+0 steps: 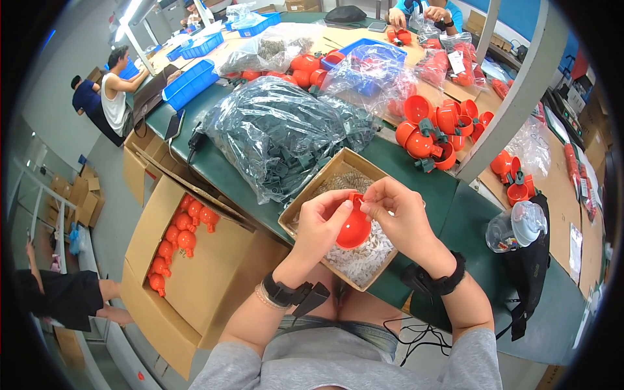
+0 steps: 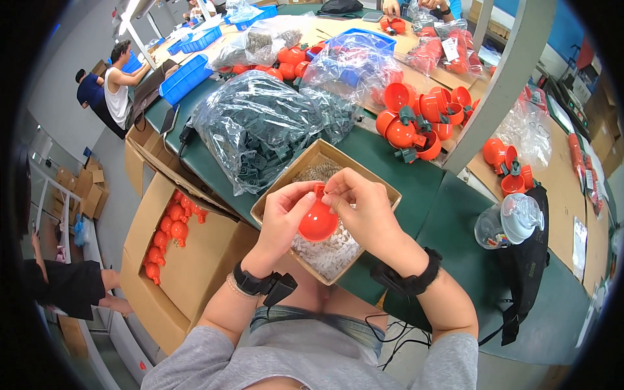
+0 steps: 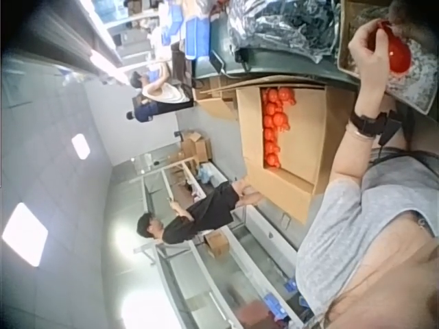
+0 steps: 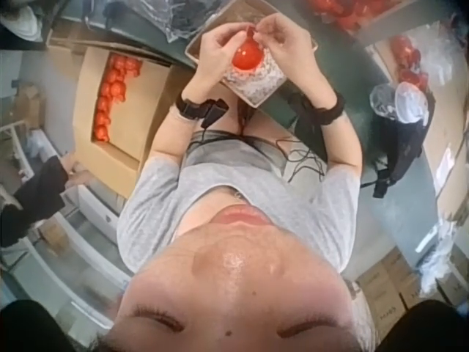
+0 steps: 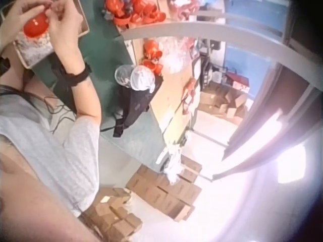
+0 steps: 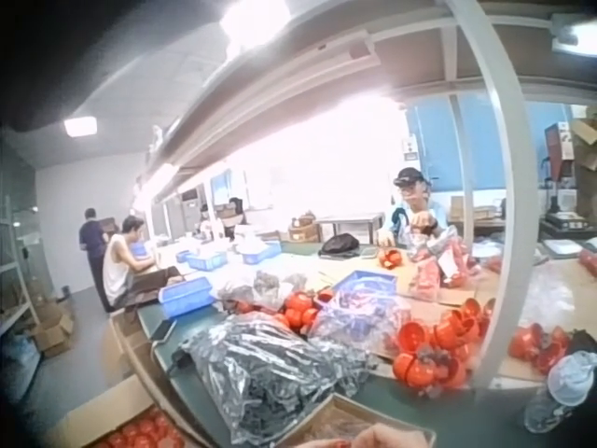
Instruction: The person picks up a red cup and a green plastic part, fits the green part into the side of the cup by hand, and places the assembled unit into a cardboard box.
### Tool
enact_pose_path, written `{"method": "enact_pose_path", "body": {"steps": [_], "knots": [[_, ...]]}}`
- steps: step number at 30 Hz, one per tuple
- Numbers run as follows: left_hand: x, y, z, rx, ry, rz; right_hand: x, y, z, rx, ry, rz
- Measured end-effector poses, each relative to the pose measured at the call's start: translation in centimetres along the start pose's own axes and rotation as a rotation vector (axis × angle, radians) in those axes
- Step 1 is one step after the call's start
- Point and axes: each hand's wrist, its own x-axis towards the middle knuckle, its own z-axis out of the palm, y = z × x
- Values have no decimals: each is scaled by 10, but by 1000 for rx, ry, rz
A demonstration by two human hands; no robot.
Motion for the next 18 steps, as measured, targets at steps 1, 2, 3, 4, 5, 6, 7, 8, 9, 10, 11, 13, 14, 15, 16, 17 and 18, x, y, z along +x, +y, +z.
{"method": "enact_pose_path", "body": {"steps": [1,2,3,4,5,6,7,8,9,10,11,13,14,15,16,17,18], "knots": [[0,0,1,7,-4,3,0,2,1,-20,9,-22],[1,0,1,14,-7,6,0,3,1,-41,17,-45],[0,0,0,15,-5,5,0,3,2,-39,14,-45],[0,0,-1,13,-7,1,0,1,3,-56,18,-48],[-1,0,-2,12,-10,-3,0,0,3,-73,20,-51],[0,0,-2,13,-7,-1,0,-2,3,-73,18,-54],[-1,-1,-1,24,-19,4,-1,-4,3,-104,32,-66],[-1,-1,-1,35,-30,9,-1,-5,3,-135,46,-79],[-1,0,0,39,-24,14,-1,-4,3,-132,41,-85],[-1,0,1,20,-34,3,-1,-3,3,-144,51,-85],[-1,1,2,2,-44,-8,-1,-3,3,-156,62,-85],[-1,2,2,15,-49,-4,0,-3,0,-193,62,-90],[-1,2,2,25,-59,-4,0,-4,0,-233,68,-91],[-1,2,2,40,-67,0,0,-4,0,-232,66,-93],[-1,2,1,41,-66,1,0,-3,0,-244,58,-106],[-1,1,0,49,-69,1,0,-3,0,-257,51,-118],[-1,1,0,57,-72,1,0,-4,0,-257,50,-119]]}}
